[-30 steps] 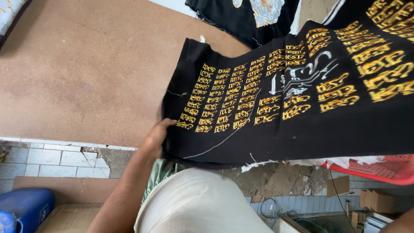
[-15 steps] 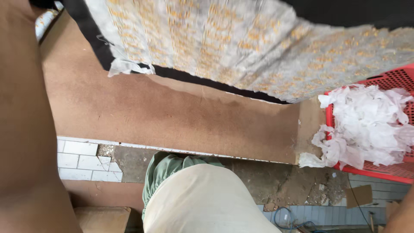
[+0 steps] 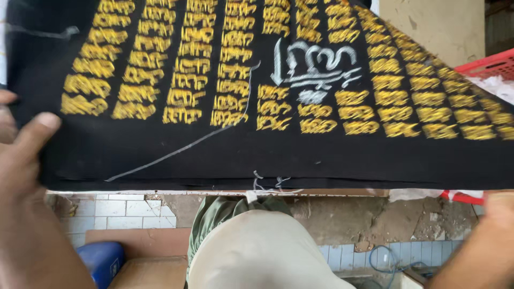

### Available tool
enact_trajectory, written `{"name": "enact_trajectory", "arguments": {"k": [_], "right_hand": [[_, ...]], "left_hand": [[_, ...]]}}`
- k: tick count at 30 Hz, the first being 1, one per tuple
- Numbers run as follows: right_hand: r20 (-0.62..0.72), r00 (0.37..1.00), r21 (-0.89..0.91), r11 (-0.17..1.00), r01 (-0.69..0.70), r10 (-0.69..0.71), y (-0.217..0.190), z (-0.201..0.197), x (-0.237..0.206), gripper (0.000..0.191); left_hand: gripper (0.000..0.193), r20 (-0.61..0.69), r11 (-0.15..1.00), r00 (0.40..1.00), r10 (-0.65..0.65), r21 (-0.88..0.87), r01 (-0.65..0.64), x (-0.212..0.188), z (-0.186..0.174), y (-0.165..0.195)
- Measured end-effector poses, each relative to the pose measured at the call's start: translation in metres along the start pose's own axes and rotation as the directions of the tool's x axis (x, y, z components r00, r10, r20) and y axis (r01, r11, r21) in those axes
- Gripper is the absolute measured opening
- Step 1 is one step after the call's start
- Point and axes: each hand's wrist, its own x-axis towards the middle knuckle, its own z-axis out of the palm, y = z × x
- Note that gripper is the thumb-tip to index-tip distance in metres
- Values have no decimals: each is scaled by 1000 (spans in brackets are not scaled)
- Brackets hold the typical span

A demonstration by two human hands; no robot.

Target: The person removes white transfer paper from black fabric pieces with gold Arabic calligraphy on a workbench. They peel the paper off by hand, smooth the fabric, and stack the finished pieces. The process is repeated for multiple items.

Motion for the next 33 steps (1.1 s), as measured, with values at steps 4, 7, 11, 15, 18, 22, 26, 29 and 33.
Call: {"name": "enact_trajectory", "arguments": {"k": [4,7,11,15,18,22,26,29,33], "right_hand": [[-93,971,118,971,-210,221,115,-76,-34,64],[-336,835,90,898,-431,435,195,-115,-45,53],[-433,794,178,904,-389,427,234,-140,-52,49],[-664,731,-394,756,-523,160,228,-144,-49,44],[-719,692,-600,565,-566,-70,228,-135,-47,39],[-663,747,-647,546,-532,-56,241,-115,-51,40],[-737,676,-651,280,-706,-8,241,-107,-55,35],[-672,740,-717,270,-643,-22,242,-106,-60,30],[-686,727,-685,362,-632,-27,246,-101,-68,30]], "left_hand": [[60,-225,882,894,-387,192,430,-41,-29,-115],[56,-345,783,803,-486,236,575,-65,-47,-193],[57,-542,700,711,-449,281,656,-86,-62,-231],[50,-528,609,756,-387,469,639,-93,-59,-233],[50,-518,600,795,-315,540,590,-93,-66,-224],[53,-477,168,873,103,873,457,-96,-72,-217],[39,-306,63,950,67,951,302,-100,-44,-221],[40,-407,140,911,63,908,396,-99,-22,-218],[23,-277,58,959,61,960,273,-92,1,-204]]}}
